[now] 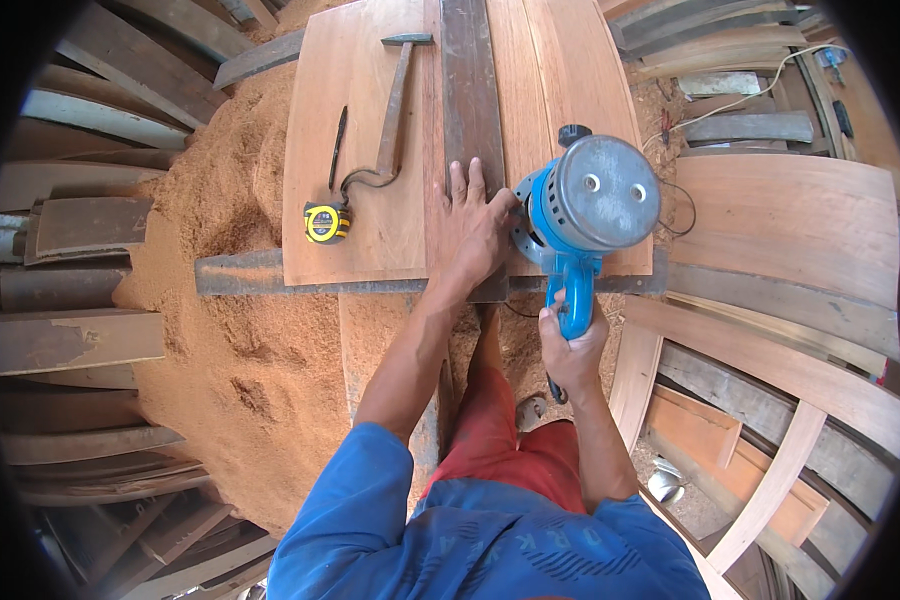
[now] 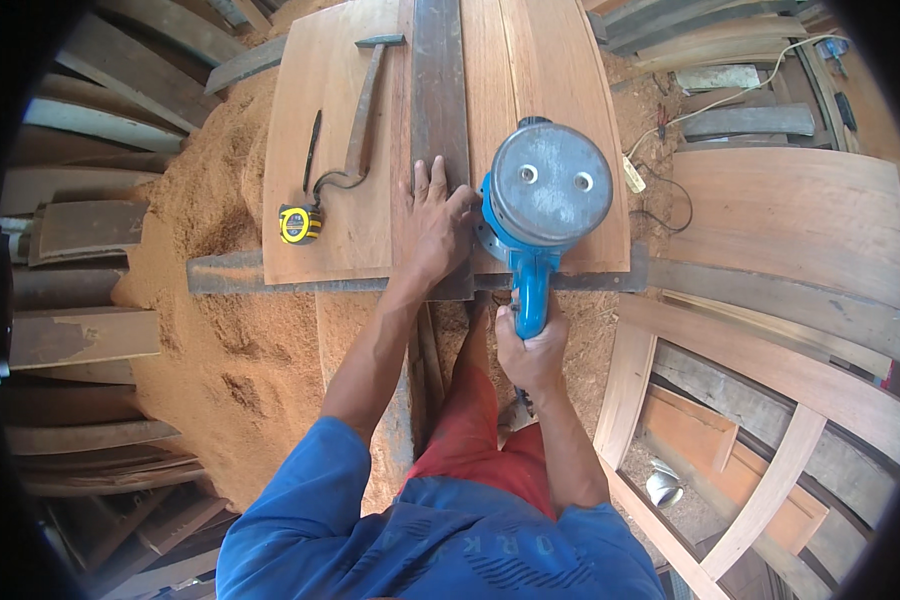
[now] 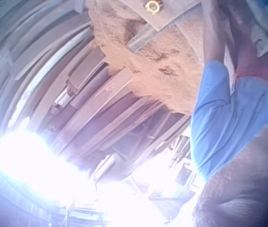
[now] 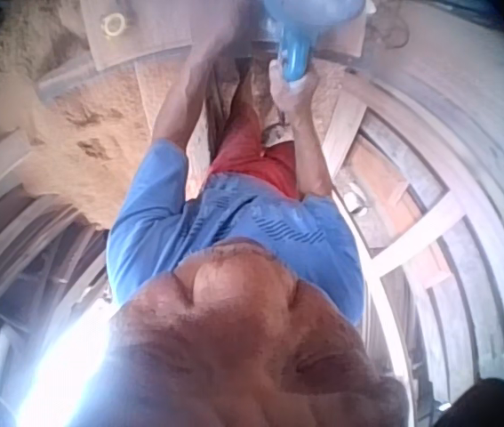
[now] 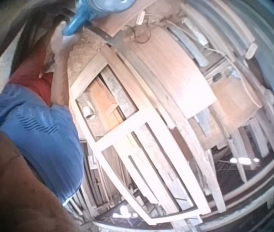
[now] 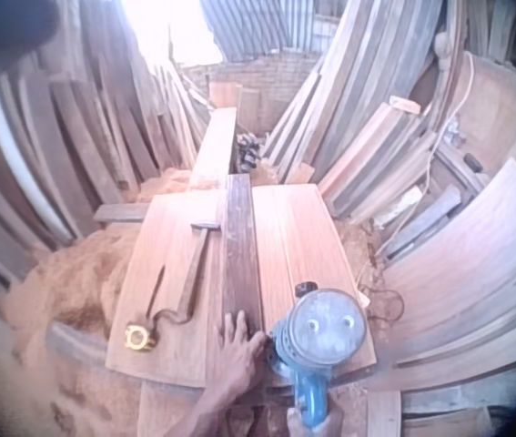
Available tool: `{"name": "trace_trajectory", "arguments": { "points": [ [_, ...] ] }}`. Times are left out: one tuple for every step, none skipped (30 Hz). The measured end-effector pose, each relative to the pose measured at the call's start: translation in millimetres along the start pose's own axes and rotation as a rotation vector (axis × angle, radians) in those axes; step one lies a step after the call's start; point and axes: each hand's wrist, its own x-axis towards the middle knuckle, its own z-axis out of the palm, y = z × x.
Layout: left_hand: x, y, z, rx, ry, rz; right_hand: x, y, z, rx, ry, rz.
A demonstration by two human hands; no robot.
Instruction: The person uses a handheld electric router to shape the edge of a wooden board clamped to a workbench. They guide the tool along a straight metal guide to create a groove, then measure the board with a tape measure and inspect the finished edge.
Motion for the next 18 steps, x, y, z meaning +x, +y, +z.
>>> {"name": "trace_trajectory", "arguments": {
  "points": [
    [5, 2, -3, -0.008, 0.001, 0.0, 5, 0, 0, 0.003, -0.002, -0.001],
    [10, 3, -4, -0.016, 0.001, 0.0, 12, -2, 1, -0.016, 0.009, -0.018],
    [15, -2, -2, -0.007, 0.02, 0.003, 21, -3, 4, -0.031, 0.015, -0.037],
    [22, -7, 1, 0.001, 0.038, 0.008, 29, -4, 6, -0.048, 0.023, -0.057],
    [28, -11, 3, 0.008, 0.057, 0.013, 36, -3, 9, -0.045, 0.018, -0.059],
    [34, -11, 3, 0.008, 0.06, 0.016, 42, -3, 9, -0.045, 0.016, -0.061],
    [38, -11, 3, 0.008, 0.063, 0.019, 47, -2, 9, -0.045, 0.015, -0.064],
    [40, -10, 3, 0.009, 0.066, 0.022, 49, 3, 7, -0.028, -0.005, -0.044],
    [41, -10, 3, 0.003, 0.066, 0.02, 51, 1, 7, -0.022, -0.008, -0.051],
    [40, -10, 4, -0.002, 0.066, 0.018, 51, -3, 8, -0.016, -0.012, -0.057],
    [39, -10, 4, -0.006, 0.067, 0.016, 51, -6, 8, -0.01, -0.016, -0.064],
    [36, -11, 6, -0.008, 0.075, 0.022, 48, -7, 9, 0.001, -0.002, -0.07],
    [33, -12, 7, -0.01, 0.084, 0.028, 44, -7, 10, 0.012, 0.012, -0.077],
    [30, -12, 8, -0.011, 0.093, 0.033, 39, -6, 11, 0.024, 0.025, -0.085],
    [25, -9, 6, -0.004, 0.083, 0.039, 32, -4, 9, 0.011, 0.018, -0.054],
    [16, -5, 2, 0.002, 0.07, 0.043, 23, -2, 5, -0.004, 0.01, -0.021],
    [6, -1, 0, 0.008, 0.058, 0.046, 12, 0, 2, -0.017, 0.002, 0.012],
    [-5, 2, 0, 0.005, 0.028, 0.027, 0, 0, -1, -0.016, 0.006, 0.023]
  ]
}}
